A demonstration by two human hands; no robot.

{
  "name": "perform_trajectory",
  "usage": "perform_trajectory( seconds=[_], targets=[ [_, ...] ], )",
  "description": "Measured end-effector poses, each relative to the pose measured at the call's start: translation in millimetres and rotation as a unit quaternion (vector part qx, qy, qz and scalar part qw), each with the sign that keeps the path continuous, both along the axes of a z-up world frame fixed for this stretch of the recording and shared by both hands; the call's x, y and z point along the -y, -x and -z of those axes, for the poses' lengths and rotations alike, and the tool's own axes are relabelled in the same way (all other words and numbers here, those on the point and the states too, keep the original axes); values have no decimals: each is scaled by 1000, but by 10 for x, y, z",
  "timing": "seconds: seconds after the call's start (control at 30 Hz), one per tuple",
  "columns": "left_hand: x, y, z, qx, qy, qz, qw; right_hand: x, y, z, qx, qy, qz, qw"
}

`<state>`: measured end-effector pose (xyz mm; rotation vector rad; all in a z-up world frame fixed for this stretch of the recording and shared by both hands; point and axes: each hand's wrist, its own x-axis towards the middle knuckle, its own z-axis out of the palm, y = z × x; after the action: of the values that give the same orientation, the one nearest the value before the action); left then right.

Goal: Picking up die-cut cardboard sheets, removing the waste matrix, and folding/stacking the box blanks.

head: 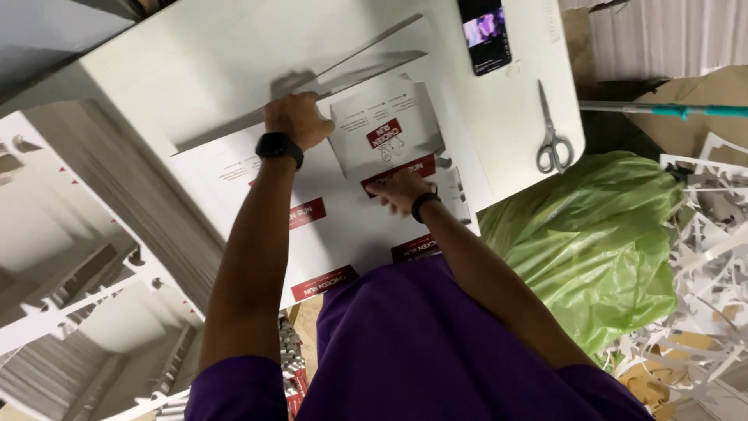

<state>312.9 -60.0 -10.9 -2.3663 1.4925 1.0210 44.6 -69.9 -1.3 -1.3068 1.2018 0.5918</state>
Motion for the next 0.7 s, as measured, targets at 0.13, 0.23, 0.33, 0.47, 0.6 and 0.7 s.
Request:
perform_trajectory(
  seconds=[0.13, 0.23, 0.33, 0.47, 0.6, 0.7],
  targets=[
    [-175, 77, -111, -4, 101, -12, 995, 137, -261, -302, -65, -6, -26, 998],
    [-288, 302, -189, 94, 168, -22, 981, 192, -399, -425, -75, -9, -11, 997],
    [-505, 519, -517, 151, 206, -22, 967, 209, -447, -466, -89, -18, 6, 996],
    [-1336, 1095, 184, 279, 431, 58, 856, 195, -386, -318, -96, -34, 21, 995],
    [-1236, 990, -864, 154, 390, 117, 900, 183, -519, -635, -132, 90, -192, 968],
    [-1373, 1022, -1052, 142, 407, 137, 892, 57, -311, -99, -122, 98, -234, 960]
  ],
)
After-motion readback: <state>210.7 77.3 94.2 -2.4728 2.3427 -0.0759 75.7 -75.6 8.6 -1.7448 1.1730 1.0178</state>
